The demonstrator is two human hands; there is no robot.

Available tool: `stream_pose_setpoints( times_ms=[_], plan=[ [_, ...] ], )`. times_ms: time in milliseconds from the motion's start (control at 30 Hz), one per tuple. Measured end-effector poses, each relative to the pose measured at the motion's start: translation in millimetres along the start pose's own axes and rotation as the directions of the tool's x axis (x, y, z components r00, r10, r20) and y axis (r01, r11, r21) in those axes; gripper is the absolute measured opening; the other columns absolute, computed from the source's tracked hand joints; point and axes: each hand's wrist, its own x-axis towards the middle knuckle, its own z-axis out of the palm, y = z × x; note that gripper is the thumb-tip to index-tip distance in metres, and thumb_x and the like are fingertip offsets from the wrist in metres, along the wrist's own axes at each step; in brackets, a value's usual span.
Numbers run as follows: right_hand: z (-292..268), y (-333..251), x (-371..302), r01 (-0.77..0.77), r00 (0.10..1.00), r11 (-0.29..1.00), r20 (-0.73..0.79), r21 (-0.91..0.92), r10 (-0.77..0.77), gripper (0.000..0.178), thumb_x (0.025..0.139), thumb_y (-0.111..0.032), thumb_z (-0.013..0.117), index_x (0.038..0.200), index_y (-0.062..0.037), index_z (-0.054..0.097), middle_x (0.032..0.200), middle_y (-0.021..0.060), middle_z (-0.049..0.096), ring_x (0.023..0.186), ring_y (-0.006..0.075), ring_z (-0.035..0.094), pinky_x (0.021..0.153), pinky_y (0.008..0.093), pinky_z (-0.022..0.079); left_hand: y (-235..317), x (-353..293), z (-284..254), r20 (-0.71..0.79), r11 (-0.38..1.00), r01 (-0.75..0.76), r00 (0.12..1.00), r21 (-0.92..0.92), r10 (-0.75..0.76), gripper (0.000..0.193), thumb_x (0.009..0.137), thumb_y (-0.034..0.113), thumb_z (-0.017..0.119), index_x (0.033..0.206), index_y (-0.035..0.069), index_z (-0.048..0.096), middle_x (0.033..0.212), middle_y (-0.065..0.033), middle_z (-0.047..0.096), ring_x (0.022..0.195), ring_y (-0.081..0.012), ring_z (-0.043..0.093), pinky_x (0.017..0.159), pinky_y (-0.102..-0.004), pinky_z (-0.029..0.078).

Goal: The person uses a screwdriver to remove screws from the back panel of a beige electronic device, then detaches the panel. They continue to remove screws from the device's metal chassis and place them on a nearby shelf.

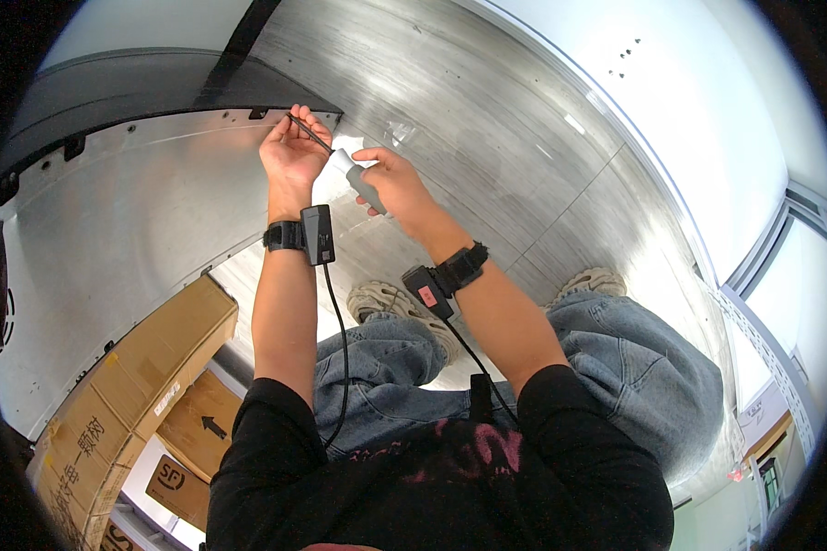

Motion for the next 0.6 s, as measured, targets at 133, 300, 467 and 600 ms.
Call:
stream_pose_setpoints(
  times_ms=[133,300,467,600],
  plan=[
    [7,5,-3,0.095,0.991,0.989,-0.088,-0.112,-0.105,0.036,0.087,-0.010,0.052,0.122,-0.0019,0.048,0.094,0.0084,0.059,0.083,0.0159,0.059,0.063,0.0320,0.053,-1,-1,1,-0.013,1.000,-0.010,1.000,0.007,0.010,0.021,0.090,0.016,0.044,0.095,0.002,0.058,0.087,-0.0088,0.062,0.077,-0.0211,0.058,0.070,-0.0332,0.046],
    [-1,-1,0,-0.040,0.999,0.987,0.040,0.157,0.034,0.036,0.086,-0.015,0.054,0.120,-0.0026,0.047,0.095,0.0113,0.059,0.081,0.0189,0.061,0.062,0.0321,0.055,0,0,0,-0.012,1.000,-0.013,1.000,0.012,0.014,0.021,0.089,0.015,0.044,0.095,0.002,0.059,0.086,-0.0088,0.062,0.077,-0.0212,0.058,0.070,-0.0331,0.046],
    [6,5,-3,0.101,0.993,0.994,-0.058,-0.029,-0.102,0.037,0.087,-0.018,0.052,0.120,-0.0019,0.046,0.095,0.0125,0.060,0.077,0.0208,0.064,0.061,0.0319,0.055,1,3,-1,0.003,1.000,0.007,1.000,-0.012,-0.007,0.021,0.089,0.015,0.044,0.094,0.002,0.059,0.086,-0.0091,0.062,0.076,-0.0216,0.057,0.070,-0.0334,0.046],
    [-3,-11,-4,-0.114,0.991,0.983,0.090,0.145,0.102,0.041,0.086,-0.020,0.058,0.121,-0.0022,0.045,0.098,0.0116,0.056,0.081,0.0193,0.061,0.059,0.0321,0.055,1,1,0,-0.011,1.000,-0.003,1.000,-0.017,0.002,0.021,0.088,0.015,0.044,0.094,0.001,0.059,0.086,-0.0093,0.062,0.076,-0.0219,0.057,0.070,-0.0336,0.046]
  ],
)
